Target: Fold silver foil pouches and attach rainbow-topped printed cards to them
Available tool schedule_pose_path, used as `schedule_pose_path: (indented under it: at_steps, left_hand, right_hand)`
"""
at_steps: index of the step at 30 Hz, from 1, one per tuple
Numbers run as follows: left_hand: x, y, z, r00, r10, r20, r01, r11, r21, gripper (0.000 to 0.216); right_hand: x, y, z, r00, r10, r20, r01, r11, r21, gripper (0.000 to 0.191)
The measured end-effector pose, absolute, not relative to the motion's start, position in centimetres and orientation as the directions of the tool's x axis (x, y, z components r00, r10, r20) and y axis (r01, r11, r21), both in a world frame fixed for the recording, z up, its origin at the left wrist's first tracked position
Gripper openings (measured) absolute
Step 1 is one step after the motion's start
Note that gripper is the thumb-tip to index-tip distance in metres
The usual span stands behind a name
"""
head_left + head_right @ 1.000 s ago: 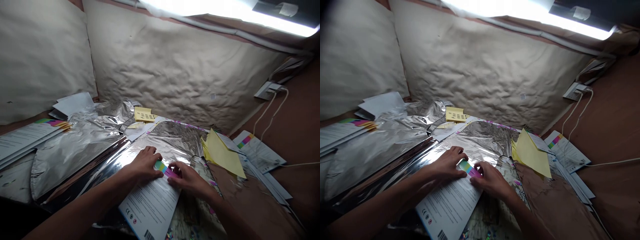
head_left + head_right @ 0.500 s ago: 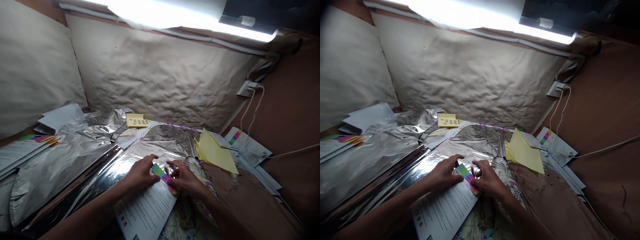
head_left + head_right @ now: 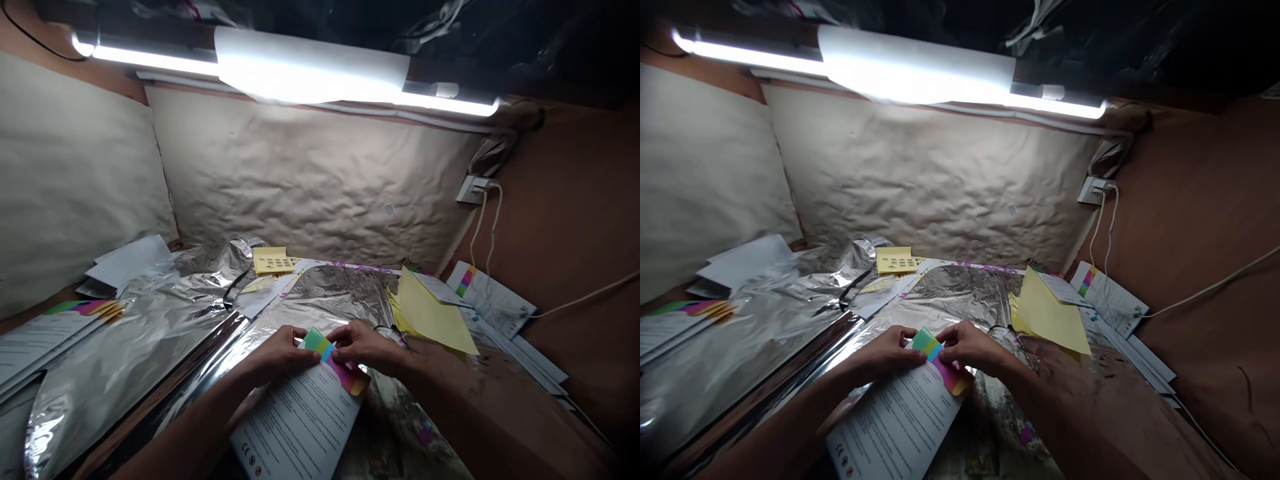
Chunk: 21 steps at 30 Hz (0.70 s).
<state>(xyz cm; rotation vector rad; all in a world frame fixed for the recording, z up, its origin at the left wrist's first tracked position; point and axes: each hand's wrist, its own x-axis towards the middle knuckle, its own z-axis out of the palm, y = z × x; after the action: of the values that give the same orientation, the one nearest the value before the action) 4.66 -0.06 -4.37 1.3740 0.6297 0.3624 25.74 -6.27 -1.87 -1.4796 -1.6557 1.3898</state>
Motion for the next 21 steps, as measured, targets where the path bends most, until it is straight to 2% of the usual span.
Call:
schedule_pose_path:
  at_steps: [4, 9, 15, 21]
  left_hand:
    - [4.9, -0.1, -4.5, 0.708, 0.692, -0.139, 0.088, 0.108, 0.990, 0.040]
    - [4.9, 0.2, -3.9, 0.687, 0.726, -0.034, 0.004, 0.042, 0.999, 0.046]
    - [4.6, 0.9, -4.2, 0.645, 0.763, 0.045, 0.018, -0.074, 0.997, 0.054]
    - [4.6, 0.6, -3.2, 0.712, 0.696, 0.089, -0.093, -0.032, 0.995, 0.051]
  right_hand:
    - [25.0, -5.3, -1.1, -0.189, 0.962, -0.198, 0.569, -0.057, -0.820, 0.037]
    - [24.4, -4.4, -0.2, -0.202, 0.970, -0.136, 0.657, 0.031, -0.754, 0.035]
    - [22.9, -4.5, -0.1, -0.167, 0.986, 0.013, 0.738, 0.134, -0.662, 0.036]
    - [25.0, -3.5, 2.1, -0.387, 0.905, -0.178, 0.649, 0.130, -0.749, 0.037]
